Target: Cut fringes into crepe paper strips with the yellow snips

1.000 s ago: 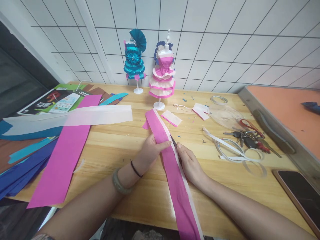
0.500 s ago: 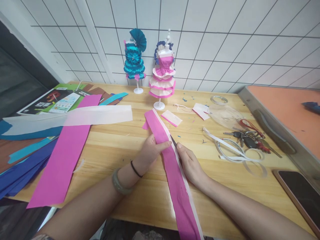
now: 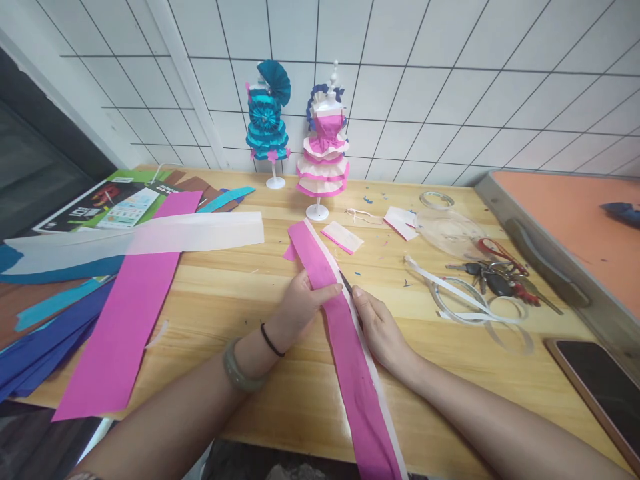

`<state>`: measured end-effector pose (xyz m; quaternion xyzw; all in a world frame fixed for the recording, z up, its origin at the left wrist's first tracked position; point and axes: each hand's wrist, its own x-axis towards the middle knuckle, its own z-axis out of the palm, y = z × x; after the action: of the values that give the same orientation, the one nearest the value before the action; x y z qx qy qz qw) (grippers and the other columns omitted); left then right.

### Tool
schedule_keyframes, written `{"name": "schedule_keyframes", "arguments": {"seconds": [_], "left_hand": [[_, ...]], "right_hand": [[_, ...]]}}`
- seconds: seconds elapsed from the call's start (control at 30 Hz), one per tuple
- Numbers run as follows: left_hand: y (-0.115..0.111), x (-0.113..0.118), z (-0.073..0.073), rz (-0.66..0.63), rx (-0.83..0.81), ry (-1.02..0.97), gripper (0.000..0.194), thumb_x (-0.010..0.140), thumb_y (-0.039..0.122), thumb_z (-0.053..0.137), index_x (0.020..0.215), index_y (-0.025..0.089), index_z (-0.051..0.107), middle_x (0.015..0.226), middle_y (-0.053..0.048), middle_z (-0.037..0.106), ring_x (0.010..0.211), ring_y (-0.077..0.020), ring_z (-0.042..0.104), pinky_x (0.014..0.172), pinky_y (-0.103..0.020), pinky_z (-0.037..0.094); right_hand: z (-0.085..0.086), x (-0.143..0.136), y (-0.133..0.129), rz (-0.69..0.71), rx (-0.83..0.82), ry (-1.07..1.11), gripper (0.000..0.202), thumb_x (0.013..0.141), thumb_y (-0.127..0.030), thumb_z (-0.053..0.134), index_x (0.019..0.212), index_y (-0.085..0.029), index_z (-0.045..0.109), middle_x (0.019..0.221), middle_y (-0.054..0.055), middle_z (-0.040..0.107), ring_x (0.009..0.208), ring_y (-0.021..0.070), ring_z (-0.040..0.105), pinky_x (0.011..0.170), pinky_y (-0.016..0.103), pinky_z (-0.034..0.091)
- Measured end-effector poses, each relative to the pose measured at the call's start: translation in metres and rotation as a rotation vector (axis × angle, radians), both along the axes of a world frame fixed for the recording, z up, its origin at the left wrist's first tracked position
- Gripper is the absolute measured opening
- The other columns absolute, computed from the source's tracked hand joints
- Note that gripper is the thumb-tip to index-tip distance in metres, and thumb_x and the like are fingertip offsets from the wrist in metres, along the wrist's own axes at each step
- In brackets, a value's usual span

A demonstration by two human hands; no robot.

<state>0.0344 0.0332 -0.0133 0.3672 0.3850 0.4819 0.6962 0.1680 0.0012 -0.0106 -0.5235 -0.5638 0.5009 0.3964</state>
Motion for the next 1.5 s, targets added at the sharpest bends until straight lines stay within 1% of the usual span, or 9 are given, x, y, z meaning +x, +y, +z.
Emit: {"name": "schedule_keyframes", "arguments": {"seconds": [0.27,0.47,0.6,0.73,0.83,1.03,1.23,1.37,1.5], "left_hand": [[0.0014,-0.0004,-0.0022,-0.005,0.005,0.020,0.025,0.065,0.019,0.068,0.087,0.013,0.059,0.086,-0.005,0.065,0.078,-0.0164,0.059,0.075,-0.031,0.047],[0.0016,-0.0019,0.0019,-0.027,-0.016,-0.051,0.023,0.065,0.019,0.069,0.085,0.013,0.058,0.080,-0.003,0.064,0.074,-0.0149,0.059,0.072,-0.030,0.046],[0.0043,-0.0030,0.0042,0.007,-0.041,-0.067,0.021,0.066,0.019,0.067,0.084,0.012,0.057,0.079,-0.003,0.064,0.072,-0.0146,0.058,0.070,-0.029,0.046],[0.0056,-0.0031,0.0032,0.027,-0.042,-0.050,0.023,0.064,0.017,0.068,0.083,0.012,0.057,0.078,-0.004,0.064,0.072,-0.0144,0.058,0.070,-0.029,0.046],[0.0050,-0.0017,0.0024,0.013,-0.030,-0.056,0.023,0.064,0.017,0.068,0.083,0.012,0.056,0.078,-0.004,0.064,0.072,-0.0147,0.058,0.071,-0.030,0.046],[0.0021,0.0004,0.0009,-0.014,-0.002,0.015,0.026,0.064,0.019,0.069,0.086,0.012,0.057,0.083,-0.006,0.065,0.075,-0.0165,0.060,0.073,-0.032,0.047],[0.0001,0.0002,-0.0015,-0.044,0.019,0.065,0.027,0.065,0.021,0.068,0.088,0.013,0.057,0.087,-0.007,0.065,0.078,-0.0180,0.060,0.074,-0.034,0.048],[0.0010,-0.0006,-0.0039,-0.043,0.041,0.097,0.028,0.066,0.024,0.068,0.089,0.014,0.057,0.087,-0.006,0.065,0.079,-0.0178,0.060,0.075,-0.033,0.048],[0.0009,-0.0011,-0.0037,-0.036,0.035,0.095,0.027,0.066,0.024,0.068,0.089,0.014,0.057,0.086,-0.005,0.065,0.077,-0.0172,0.060,0.073,-0.032,0.048]], "right_hand": [[0.0012,-0.0006,-0.0001,-0.009,0.004,-0.059,0.040,0.089,-0.049,0.030,0.077,-0.018,0.052,0.079,0.003,0.057,0.077,0.0180,0.051,0.076,0.028,0.040],[0.0015,-0.0005,0.0004,-0.021,0.013,-0.066,0.041,0.088,-0.051,0.031,0.073,-0.019,0.052,0.074,0.002,0.057,0.073,0.0172,0.052,0.071,0.027,0.040],[0.0026,-0.0013,-0.0009,-0.018,0.012,-0.081,0.039,0.089,-0.049,0.030,0.070,-0.020,0.048,0.071,0.001,0.053,0.071,0.0168,0.049,0.070,0.027,0.039],[0.0020,-0.0016,-0.0013,0.004,0.007,-0.060,0.038,0.089,-0.047,0.029,0.073,-0.019,0.050,0.074,0.002,0.054,0.073,0.0169,0.049,0.072,0.027,0.038],[-0.0004,-0.0007,-0.0010,0.005,0.024,-0.021,0.037,0.090,-0.046,0.030,0.076,-0.018,0.051,0.080,0.003,0.056,0.079,0.0171,0.050,0.075,0.027,0.038],[-0.0039,0.0011,-0.0005,-0.022,0.014,-0.003,0.041,0.088,-0.050,0.030,0.079,-0.018,0.054,0.081,0.003,0.058,0.078,0.0170,0.051,0.072,0.026,0.039],[-0.0016,-0.0002,-0.0005,-0.050,0.020,0.006,0.041,0.086,-0.053,0.033,0.071,-0.019,0.051,0.072,0.001,0.055,0.070,0.0165,0.049,0.068,0.026,0.040],[-0.0026,-0.0003,-0.0007,-0.051,0.018,0.001,0.043,0.086,-0.054,0.032,0.076,-0.019,0.053,0.074,0.002,0.057,0.072,0.0171,0.050,0.069,0.028,0.040],[-0.0052,0.0004,-0.0003,-0.051,0.017,-0.013,0.043,0.087,-0.054,0.031,0.074,-0.018,0.053,0.073,0.002,0.056,0.070,0.0167,0.050,0.070,0.028,0.040]]}}
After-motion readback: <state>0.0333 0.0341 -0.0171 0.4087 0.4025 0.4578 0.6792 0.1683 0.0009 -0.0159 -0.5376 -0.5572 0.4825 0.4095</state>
